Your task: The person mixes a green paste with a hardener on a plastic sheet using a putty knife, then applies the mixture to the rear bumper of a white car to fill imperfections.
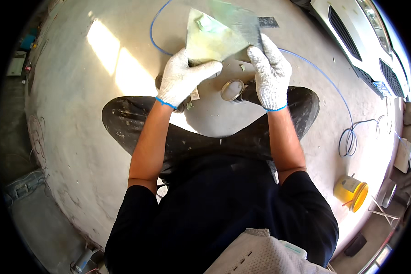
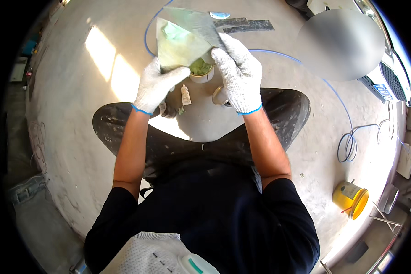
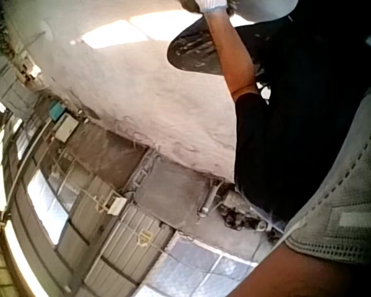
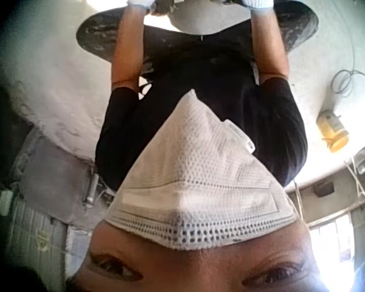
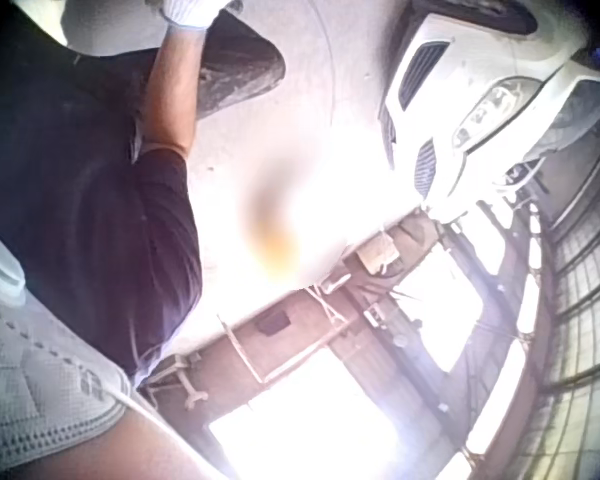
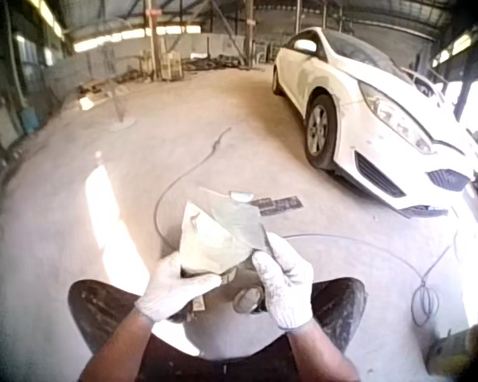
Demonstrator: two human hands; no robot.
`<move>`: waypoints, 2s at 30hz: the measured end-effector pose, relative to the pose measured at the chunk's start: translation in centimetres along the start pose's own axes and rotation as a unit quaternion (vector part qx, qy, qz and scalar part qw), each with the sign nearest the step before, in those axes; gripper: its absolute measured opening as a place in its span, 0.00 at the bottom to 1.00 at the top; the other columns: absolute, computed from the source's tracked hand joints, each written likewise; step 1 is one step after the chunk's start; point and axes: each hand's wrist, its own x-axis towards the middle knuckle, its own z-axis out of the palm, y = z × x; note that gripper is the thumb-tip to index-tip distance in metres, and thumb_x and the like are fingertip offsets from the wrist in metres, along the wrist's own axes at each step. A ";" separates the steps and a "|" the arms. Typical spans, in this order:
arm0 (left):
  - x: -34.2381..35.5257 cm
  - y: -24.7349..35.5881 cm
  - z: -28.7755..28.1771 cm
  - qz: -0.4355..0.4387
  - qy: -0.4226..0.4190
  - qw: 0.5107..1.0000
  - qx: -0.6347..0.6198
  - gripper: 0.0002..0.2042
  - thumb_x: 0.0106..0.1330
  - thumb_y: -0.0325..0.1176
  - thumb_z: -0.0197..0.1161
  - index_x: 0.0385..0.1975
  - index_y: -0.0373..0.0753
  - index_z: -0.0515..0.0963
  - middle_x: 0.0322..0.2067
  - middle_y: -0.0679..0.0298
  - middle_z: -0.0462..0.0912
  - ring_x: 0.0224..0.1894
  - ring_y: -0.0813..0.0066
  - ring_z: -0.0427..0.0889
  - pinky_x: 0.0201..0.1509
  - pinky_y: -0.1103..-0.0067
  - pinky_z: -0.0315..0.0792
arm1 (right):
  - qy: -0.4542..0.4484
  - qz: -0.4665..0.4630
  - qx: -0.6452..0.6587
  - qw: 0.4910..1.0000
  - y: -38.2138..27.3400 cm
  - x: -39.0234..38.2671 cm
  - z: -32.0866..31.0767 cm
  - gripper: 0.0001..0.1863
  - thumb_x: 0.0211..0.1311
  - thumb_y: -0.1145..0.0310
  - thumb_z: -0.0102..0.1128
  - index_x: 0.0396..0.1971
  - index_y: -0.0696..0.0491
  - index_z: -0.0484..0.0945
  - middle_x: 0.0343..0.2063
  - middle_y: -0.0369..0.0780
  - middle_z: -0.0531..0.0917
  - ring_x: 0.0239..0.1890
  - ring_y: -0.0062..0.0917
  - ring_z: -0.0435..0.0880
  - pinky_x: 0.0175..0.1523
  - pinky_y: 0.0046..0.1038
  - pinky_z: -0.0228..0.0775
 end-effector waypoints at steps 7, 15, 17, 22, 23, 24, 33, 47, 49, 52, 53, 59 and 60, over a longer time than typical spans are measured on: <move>2.0 -2.8 -2.5 0.021 0.057 0.995 -0.076 0.16 0.61 0.38 0.76 0.42 0.36 0.81 0.27 0.70 0.81 0.24 0.87 0.74 0.23 0.85 0.69 | 0.016 0.097 0.035 0.995 1.5 0.7 -0.5 0.17 0.70 0.75 0.63 0.57 0.61 0.80 0.48 0.40 0.86 0.45 0.23 0.84 0.52 0.24 0.78; 1.6 -5.3 -3.5 0.025 -0.040 0.995 -0.085 0.19 0.62 0.31 0.74 0.49 0.34 0.77 0.35 0.66 0.82 0.32 0.83 0.78 0.32 0.83 0.76 | -0.101 0.244 0.272 0.925 3.5 1.8 0.2 0.26 0.70 0.71 0.60 0.66 0.63 0.70 0.46 0.41 0.83 0.42 0.22 0.82 0.44 0.24 0.77; 2.1 -5.6 -3.7 0.052 -0.023 0.998 -0.035 0.20 0.61 0.35 0.76 0.49 0.34 0.79 0.39 0.61 0.85 0.37 0.77 0.83 0.32 0.82 0.80 | -0.180 0.286 0.355 0.872 5.1 2.6 -0.3 0.27 0.71 0.70 0.60 0.66 0.62 0.69 0.38 0.39 0.82 0.35 0.18 0.78 0.33 0.19 0.72; 3.5 -5.6 -5.1 0.031 -0.003 0.999 0.022 0.17 0.62 0.39 0.75 0.44 0.36 0.80 0.33 0.64 0.85 0.33 0.77 0.84 0.33 0.82 0.80 | -0.268 0.389 0.510 0.719 8.5 2.3 1.2 0.27 0.72 0.65 0.59 0.66 0.60 0.69 0.31 0.36 0.78 0.25 0.14 0.70 0.24 0.17 0.62; 3.7 -5.6 -5.7 0.047 0.037 0.998 -0.037 0.18 0.61 0.40 0.76 0.44 0.36 0.80 0.31 0.64 0.85 0.32 0.78 0.84 0.32 0.82 0.79 | -0.246 0.369 0.418 0.793 8.4 2.5 1.2 0.25 0.72 0.65 0.59 0.65 0.59 0.71 0.32 0.36 0.79 0.25 0.15 0.72 0.24 0.17 0.63; 3.7 -5.4 -6.1 0.076 0.056 0.991 -0.090 0.15 0.68 0.36 0.68 0.46 0.33 0.77 0.28 0.64 0.83 0.23 0.82 0.76 0.25 0.84 0.72 | -0.222 0.344 0.320 0.855 8.2 2.8 1.5 0.24 0.72 0.66 0.59 0.64 0.59 0.72 0.33 0.37 0.81 0.25 0.15 0.73 0.25 0.17 0.64; 5.8 -7.1 -9.2 -0.015 -0.136 0.986 0.096 0.19 0.61 0.34 0.76 0.48 0.35 0.80 0.32 0.59 0.87 0.28 0.74 0.86 0.28 0.78 0.80 | -0.059 0.400 0.206 0.891 16.5 4.1 7.4 0.10 0.70 0.69 0.60 0.47 0.55 0.82 0.36 0.36 0.86 0.30 0.18 0.80 0.31 0.22 0.71; 10.1 -7.4 -19.1 0.034 -0.009 0.939 0.341 0.18 0.61 0.37 0.73 0.47 0.33 0.82 0.32 0.60 0.88 0.34 0.73 0.87 0.41 0.75 0.81 | -0.332 0.360 -0.673 0.554 41.1 -3.3 -5.3 0.27 0.66 0.47 0.55 0.49 0.54 0.86 0.52 0.51 0.84 0.58 0.46 0.82 0.60 0.44 0.74; 10.4 -8.0 -19.6 0.040 -0.005 0.937 0.346 0.18 0.61 0.37 0.73 0.47 0.33 0.82 0.32 0.60 0.88 0.34 0.73 0.87 0.42 0.75 0.81 | -0.293 0.407 -0.690 0.522 41.3 -2.8 -3.9 0.26 0.66 0.48 0.55 0.50 0.54 0.86 0.54 0.51 0.83 0.59 0.45 0.82 0.62 0.43 0.74; 10.6 -8.9 -19.9 0.058 0.005 0.935 0.349 0.19 0.61 0.37 0.73 0.47 0.33 0.82 0.32 0.61 0.88 0.34 0.74 0.86 0.44 0.75 0.81 | -0.279 0.426 -0.701 0.500 41.7 -2.3 -3.1 0.25 0.63 0.50 0.59 0.50 0.53 0.86 0.54 0.50 0.84 0.59 0.42 0.83 0.62 0.41 0.75; 10.6 -9.0 -20.1 0.012 -0.005 0.941 0.337 0.17 0.59 0.35 0.73 0.45 0.32 0.82 0.31 0.61 0.88 0.33 0.76 0.86 0.44 0.78 0.80 | -0.286 0.415 -0.708 0.495 41.8 -2.1 -2.8 0.25 0.63 0.50 0.60 0.50 0.52 0.86 0.54 0.49 0.84 0.59 0.42 0.83 0.61 0.40 0.76; 10.6 -8.5 -21.0 -0.025 0.012 0.927 0.375 0.17 0.58 0.36 0.72 0.43 0.33 0.84 0.29 0.60 0.87 0.31 0.72 0.85 0.43 0.74 0.80 | -0.301 0.465 -0.695 0.458 43.7 -1.4 -2.8 0.28 0.57 0.46 0.67 0.50 0.50 0.87 0.56 0.46 0.84 0.61 0.37 0.82 0.62 0.36 0.76; 10.5 -8.3 -21.2 -0.022 0.008 0.927 0.375 0.17 0.58 0.36 0.72 0.43 0.33 0.84 0.30 0.60 0.87 0.32 0.71 0.85 0.44 0.74 0.80 | -0.289 0.468 -0.688 0.473 44.3 -1.0 -3.3 0.31 0.55 0.45 0.68 0.53 0.51 0.85 0.56 0.47 0.84 0.60 0.40 0.82 0.63 0.37 0.75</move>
